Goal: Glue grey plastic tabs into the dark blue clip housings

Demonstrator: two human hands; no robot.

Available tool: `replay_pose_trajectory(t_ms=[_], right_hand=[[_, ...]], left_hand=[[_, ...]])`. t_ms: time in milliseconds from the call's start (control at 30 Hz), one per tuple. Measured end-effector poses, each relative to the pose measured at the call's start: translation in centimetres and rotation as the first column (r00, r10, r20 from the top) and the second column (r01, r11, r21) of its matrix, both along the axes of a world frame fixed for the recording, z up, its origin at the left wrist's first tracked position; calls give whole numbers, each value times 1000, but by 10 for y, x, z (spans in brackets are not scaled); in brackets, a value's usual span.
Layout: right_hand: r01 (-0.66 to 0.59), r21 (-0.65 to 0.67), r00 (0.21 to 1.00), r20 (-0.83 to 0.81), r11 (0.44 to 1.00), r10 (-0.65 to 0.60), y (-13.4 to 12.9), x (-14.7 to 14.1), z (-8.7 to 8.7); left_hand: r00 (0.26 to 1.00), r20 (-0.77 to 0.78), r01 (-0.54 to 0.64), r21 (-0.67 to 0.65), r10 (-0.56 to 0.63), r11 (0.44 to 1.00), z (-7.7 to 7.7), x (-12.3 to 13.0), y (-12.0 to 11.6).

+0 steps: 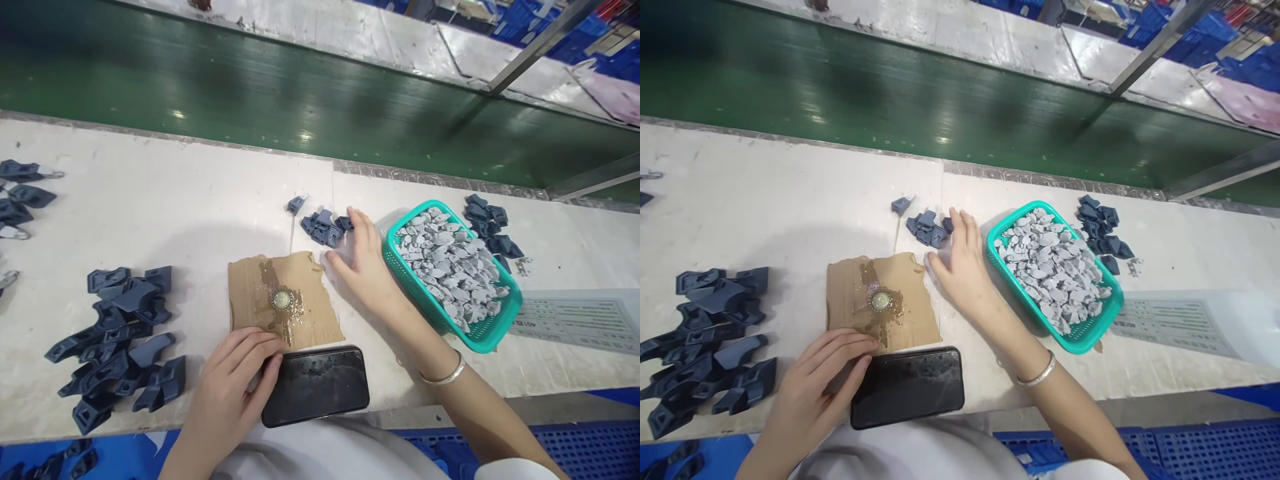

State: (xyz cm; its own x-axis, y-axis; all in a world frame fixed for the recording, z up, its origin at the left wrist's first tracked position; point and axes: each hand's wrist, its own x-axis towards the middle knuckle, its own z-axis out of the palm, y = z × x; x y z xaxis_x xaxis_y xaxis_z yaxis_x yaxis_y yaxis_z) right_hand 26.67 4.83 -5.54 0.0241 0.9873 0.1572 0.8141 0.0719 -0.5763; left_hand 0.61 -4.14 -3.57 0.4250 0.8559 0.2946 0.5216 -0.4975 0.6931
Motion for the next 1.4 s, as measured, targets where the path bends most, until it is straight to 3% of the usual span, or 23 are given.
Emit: replay_pose_trajectory(t_ms=[100, 267, 567, 633, 733, 833, 933, 1033, 1200, 1400], right_hand=[[-82, -69, 996, -38, 994, 79, -1, -1, -8], [-184, -21, 975, -134, 983, 180, 11, 3, -7], [-32, 102, 977, -206, 994, 53, 11, 9, -14], [-17, 103, 978, -205, 995, 38, 12, 7, -13], [16, 98, 988, -153, 995, -1, 15, 4, -9], [29, 105, 993, -118, 994, -17, 18, 3, -5], [20, 119, 996, -92, 993, -9, 18, 3, -3], [47, 132, 998, -37, 990, -42, 13, 1, 0], [78, 128, 993, 82, 989, -89, 3, -6, 5], [-81, 131, 991, 118, 988, 65, 0, -12, 9]], left_hand=[[1000, -26, 17, 7, -17, 1000, 0, 2, 1], [999, -14, 48, 24, -47, 999, 3, 10, 2], [997, 33, 65, 8, -66, 998, 7, 7, 2], [999, 34, 16, 22, -17, 1000, 8, -1, 0], [983, 33, -185, 57, 183, 981, 9, -18, -3], [912, -8, -405, 148, 410, 903, 10, -36, 0], [829, -97, -514, 254, 551, 819, 12, -48, 7], [789, -155, -542, 278, 594, 793, 13, -53, 13], [785, -205, -534, 253, 584, 807, 13, -55, 13], [742, -202, -594, 244, 639, 766, 12, -58, 13]])
